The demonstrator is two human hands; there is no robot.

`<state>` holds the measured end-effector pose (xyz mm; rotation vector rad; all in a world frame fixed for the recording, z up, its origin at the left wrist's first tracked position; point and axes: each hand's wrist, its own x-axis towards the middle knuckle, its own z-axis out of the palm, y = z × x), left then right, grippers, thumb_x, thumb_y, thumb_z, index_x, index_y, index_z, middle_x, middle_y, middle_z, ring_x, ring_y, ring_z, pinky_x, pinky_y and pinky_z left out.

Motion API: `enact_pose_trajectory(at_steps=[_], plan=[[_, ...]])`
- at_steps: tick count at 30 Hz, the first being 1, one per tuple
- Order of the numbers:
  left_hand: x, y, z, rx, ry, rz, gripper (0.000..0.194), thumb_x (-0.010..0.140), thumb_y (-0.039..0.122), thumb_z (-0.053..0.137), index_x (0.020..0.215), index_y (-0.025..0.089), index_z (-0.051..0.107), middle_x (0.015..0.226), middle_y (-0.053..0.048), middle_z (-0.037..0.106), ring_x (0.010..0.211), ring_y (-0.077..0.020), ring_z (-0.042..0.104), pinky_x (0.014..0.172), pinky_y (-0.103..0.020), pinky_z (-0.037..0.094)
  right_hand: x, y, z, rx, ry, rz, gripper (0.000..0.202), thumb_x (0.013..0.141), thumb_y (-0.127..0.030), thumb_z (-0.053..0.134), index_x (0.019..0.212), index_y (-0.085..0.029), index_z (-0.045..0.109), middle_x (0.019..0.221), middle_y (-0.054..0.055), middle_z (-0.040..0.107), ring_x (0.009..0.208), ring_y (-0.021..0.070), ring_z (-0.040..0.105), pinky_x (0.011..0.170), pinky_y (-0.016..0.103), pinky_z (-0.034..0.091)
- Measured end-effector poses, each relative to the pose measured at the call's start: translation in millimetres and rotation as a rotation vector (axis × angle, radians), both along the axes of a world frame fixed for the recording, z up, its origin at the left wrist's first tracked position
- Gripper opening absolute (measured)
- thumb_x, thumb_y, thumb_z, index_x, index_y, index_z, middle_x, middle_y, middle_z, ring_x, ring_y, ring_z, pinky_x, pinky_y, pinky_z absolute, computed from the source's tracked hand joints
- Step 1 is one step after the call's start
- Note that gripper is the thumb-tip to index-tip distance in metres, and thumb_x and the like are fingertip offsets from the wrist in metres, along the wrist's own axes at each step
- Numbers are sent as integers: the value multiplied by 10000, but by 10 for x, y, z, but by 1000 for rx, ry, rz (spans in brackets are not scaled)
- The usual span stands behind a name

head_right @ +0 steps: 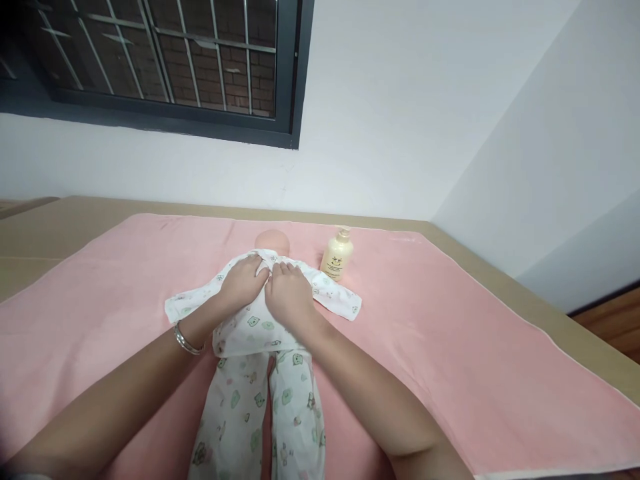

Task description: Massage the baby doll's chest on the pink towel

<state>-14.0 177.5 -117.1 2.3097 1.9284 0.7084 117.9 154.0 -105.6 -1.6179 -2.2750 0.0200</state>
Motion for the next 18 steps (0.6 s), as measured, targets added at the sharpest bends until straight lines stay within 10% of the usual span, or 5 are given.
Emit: enact_pose_trajectory(at_steps=[8,18], plan=[[123,-192,36,-1,42,-55,299,942,205,370,1042,126,641,1085,-157,696,1076,-282,630,929,-388,469,287,379,-76,-85,85,187,459,1025,-329,333,1416,-135,477,1514,134,460,1426,259,382,1166,450,289],[-3,27,-23,9,35,-88,326,958,217,328,990,121,638,1096,-149,696,1073,-279,627,947,-399,456,98,78,16,-37,31,106,361,1003,-242,357,1240,-138,609,1308,154,634,1247,282,560,1050,398,417]])
